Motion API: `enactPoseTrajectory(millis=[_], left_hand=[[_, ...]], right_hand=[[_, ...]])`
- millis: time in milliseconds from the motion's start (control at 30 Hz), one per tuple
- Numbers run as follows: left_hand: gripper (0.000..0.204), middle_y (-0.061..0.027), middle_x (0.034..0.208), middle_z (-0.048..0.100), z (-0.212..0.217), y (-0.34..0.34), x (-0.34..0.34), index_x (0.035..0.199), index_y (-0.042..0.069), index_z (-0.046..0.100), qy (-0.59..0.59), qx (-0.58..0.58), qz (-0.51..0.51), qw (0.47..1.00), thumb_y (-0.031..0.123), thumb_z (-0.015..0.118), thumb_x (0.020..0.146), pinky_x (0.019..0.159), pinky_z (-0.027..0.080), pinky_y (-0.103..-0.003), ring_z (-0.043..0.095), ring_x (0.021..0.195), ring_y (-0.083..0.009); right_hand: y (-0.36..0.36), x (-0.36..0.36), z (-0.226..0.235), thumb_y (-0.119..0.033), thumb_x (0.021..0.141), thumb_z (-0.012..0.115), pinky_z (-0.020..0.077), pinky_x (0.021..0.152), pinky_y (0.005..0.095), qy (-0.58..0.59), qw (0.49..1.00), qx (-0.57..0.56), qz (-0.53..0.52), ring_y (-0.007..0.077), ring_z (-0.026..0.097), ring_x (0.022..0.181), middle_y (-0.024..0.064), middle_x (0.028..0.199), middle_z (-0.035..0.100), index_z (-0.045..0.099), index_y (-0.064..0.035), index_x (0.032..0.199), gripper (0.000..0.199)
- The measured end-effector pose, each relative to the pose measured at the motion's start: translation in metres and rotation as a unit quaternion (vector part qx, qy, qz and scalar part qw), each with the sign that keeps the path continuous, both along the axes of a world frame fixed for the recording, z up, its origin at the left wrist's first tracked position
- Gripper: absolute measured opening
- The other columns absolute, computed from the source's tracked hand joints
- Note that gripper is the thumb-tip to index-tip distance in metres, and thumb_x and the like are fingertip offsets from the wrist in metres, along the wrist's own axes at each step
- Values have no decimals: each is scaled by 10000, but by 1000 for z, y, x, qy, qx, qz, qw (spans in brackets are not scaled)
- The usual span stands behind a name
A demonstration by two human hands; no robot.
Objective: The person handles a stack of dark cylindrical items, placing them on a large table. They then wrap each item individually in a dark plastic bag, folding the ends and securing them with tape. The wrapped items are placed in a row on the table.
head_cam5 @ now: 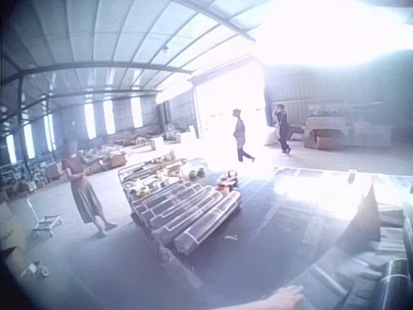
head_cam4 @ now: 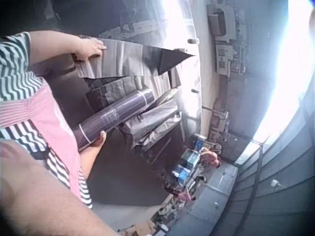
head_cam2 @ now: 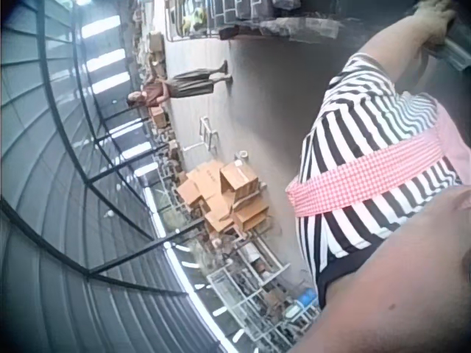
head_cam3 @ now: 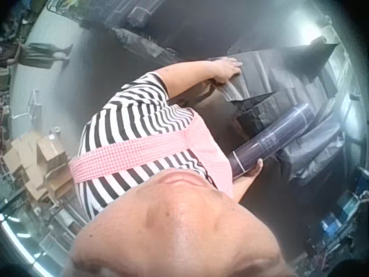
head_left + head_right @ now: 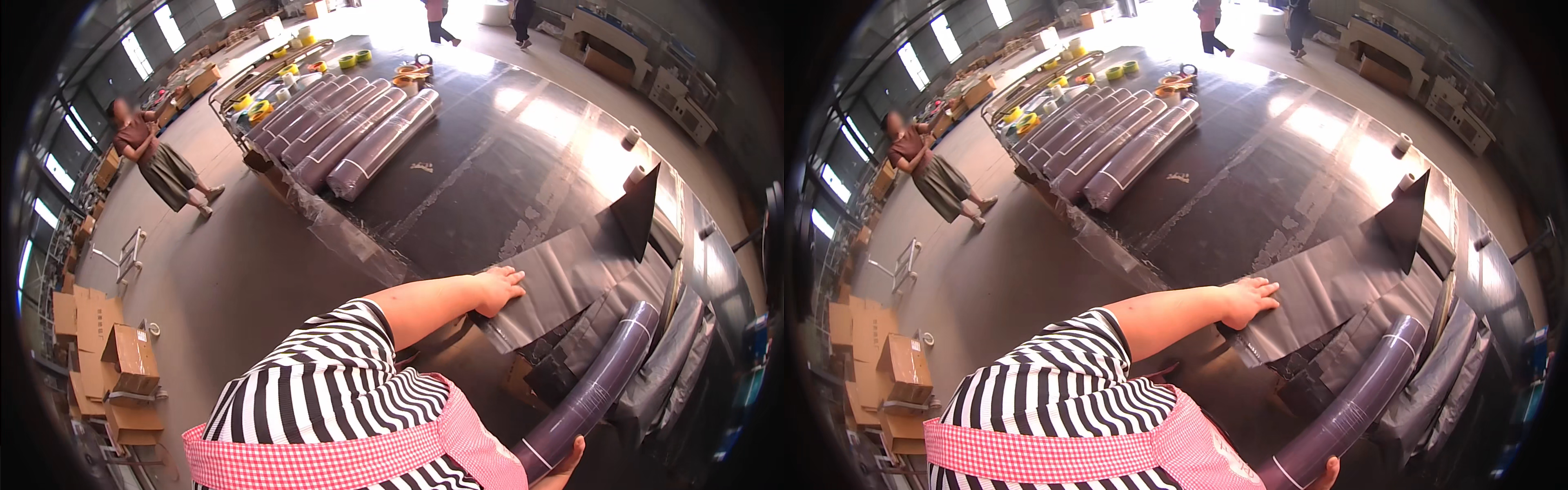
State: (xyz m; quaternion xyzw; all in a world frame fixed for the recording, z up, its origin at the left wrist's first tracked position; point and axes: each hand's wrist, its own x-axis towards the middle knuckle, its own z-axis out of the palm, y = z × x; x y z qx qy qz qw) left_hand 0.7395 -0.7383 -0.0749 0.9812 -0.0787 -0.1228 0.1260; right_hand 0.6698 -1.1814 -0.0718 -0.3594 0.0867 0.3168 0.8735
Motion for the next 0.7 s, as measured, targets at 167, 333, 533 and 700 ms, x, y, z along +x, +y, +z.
enactPoseTrajectory(millis=[167, 333, 533, 700], left_hand=[[558, -188, 1574, 335, -10, 16, -13, 1454, 152, 483, -46, 89, -85, 991, 165, 559, 901, 1028, 454, -407, 475, 1269, -332], [392, -171, 1473, 474, -22, 19, -7, 1306, 127, 572, -94, 84, -111, 986, 192, 519, 923, 914, 526, -395, 554, 1175, -306], [109, -70, 1009, 636, -24, 18, 6, 855, 120, 670, -181, -3, -83, 980, 181, 582, 837, 827, 547, -394, 643, 1005, -274], [143, -99, 977, 706, -43, -22, 16, 855, 104, 694, -151, -98, -119, 976, 207, 594, 852, 797, 551, -439, 685, 962, -311]], right_hand=[[24, -8, 41, -384, 790, 773, 522, 960, 456, -15, 997, -79, 15, 309, 612, 1144, 182, 1304, 596, 437, -62, 1415, 779], [53, -10, 80, -351, 740, 808, 497, 985, 459, -30, 988, -145, 43, 315, 584, 1178, 174, 1329, 571, 373, -69, 1453, 881], [82, -17, 116, -311, 681, 851, 466, 1016, 462, -50, 974, -195, 101, 323, 549, 1218, 166, 1358, 540, 297, -78, 1500, 1016], [102, -21, 129, -278, 632, 887, 441, 1042, 465, -62, 951, -216, 212, 329, 520, 1252, 158, 1383, 514, 233, -85, 1538, 1134]])
